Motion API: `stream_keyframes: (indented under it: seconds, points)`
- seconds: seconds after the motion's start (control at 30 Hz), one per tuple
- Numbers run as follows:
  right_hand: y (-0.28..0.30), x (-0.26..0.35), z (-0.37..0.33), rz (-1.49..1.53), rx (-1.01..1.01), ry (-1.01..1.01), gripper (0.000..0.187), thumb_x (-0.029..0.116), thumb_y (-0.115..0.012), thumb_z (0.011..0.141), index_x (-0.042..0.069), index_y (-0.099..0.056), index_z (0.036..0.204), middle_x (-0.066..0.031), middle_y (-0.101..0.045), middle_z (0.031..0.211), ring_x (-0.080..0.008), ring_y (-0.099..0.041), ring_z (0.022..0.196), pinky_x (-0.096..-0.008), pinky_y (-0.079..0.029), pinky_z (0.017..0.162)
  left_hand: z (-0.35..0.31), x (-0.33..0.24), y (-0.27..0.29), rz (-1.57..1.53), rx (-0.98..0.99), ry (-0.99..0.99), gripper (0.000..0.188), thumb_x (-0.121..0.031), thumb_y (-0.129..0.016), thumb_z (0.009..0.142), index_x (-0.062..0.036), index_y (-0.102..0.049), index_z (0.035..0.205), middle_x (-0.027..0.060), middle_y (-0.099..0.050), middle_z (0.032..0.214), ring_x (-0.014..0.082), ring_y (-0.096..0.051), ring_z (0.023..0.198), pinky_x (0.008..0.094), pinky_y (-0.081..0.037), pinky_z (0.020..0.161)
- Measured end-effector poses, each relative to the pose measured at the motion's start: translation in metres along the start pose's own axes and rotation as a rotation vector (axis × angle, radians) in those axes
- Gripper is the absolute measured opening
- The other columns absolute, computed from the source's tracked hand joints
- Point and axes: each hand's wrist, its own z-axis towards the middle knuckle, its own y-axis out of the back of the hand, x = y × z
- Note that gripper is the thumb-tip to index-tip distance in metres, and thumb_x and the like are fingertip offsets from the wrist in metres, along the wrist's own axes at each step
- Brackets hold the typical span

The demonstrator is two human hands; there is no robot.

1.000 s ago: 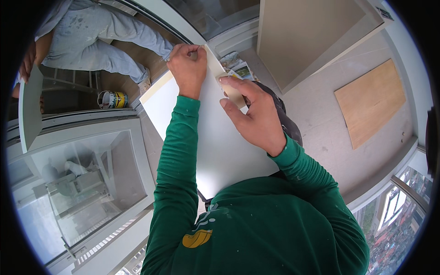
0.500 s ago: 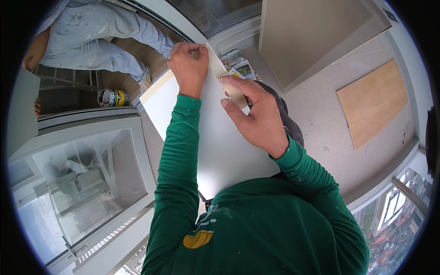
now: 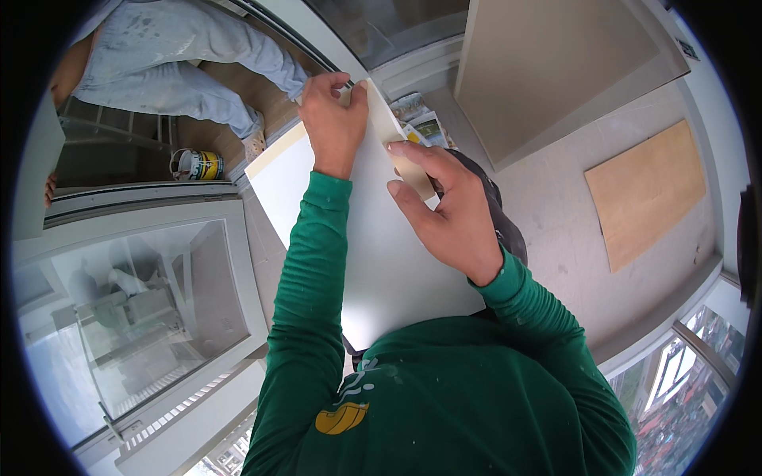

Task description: The person sands the edge of a white panel using a sanding block and then applies masking tape to the edge by hand.

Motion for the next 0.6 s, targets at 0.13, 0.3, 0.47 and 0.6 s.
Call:
stream_keyframes:
  seconds: [0.13,0.3,0.47,0.6]
  points:
    - [0.001,0.004,0.0,0.009,0.019,-0.034,0.038,0.007,-0.073,0.09,0.0,-0.068,0.128,-0.0213,-0.071,0.121,-0.0391,-0.07,0.106,-0.0419,-0.055,0.094,0.002,0.004,0.01,-0.142,0.055,0.034,0.012,-0.011,-0.073,0.091,-0.0018,-0.075,0.099,0.0116,-0.071,0.094,0.0237,-0.067,0.08,0.0371,-0.054,0.075]
    - [0.001,0.007,0.001,0.004,0.028,-0.025,0.038,0.006,-0.073,0.09,0.001,-0.068,0.128,-0.0207,-0.071,0.121,-0.0376,-0.071,0.105,-0.0401,-0.057,0.091,0.011,0.005,0.022,-0.188,0.135,0.053,0.016,-0.012,-0.075,0.09,-0.0012,-0.077,0.103,0.0121,-0.074,0.093,0.0215,-0.067,0.079,0.0354,-0.055,0.074]
    - [0.0,0.004,0.0,-0.006,0.03,-0.014,0.038,0.006,-0.073,0.091,0.001,-0.068,0.128,-0.0209,-0.071,0.121,-0.0378,-0.071,0.105,-0.0401,-0.057,0.091,0.015,0.006,0.02,-0.067,0.196,0.054,0.022,-0.022,-0.079,0.088,-0.005,-0.081,0.103,0.0085,-0.076,0.091,0.0158,-0.067,0.078,0.0311,-0.053,0.073]
    - [0.003,0.01,0.0,0.01,0.039,-0.076,0.039,0.005,-0.073,0.091,0.001,-0.068,0.129,-0.0209,-0.071,0.121,-0.0382,-0.071,0.107,-0.0403,-0.056,0.093,0.017,0.007,0.018,-0.014,0.217,0.054,0.02,-0.022,-0.081,0.085,-0.0058,-0.082,0.097,0.0081,-0.074,0.085,0.016,-0.064,0.072,0.0322,-0.052,0.068]
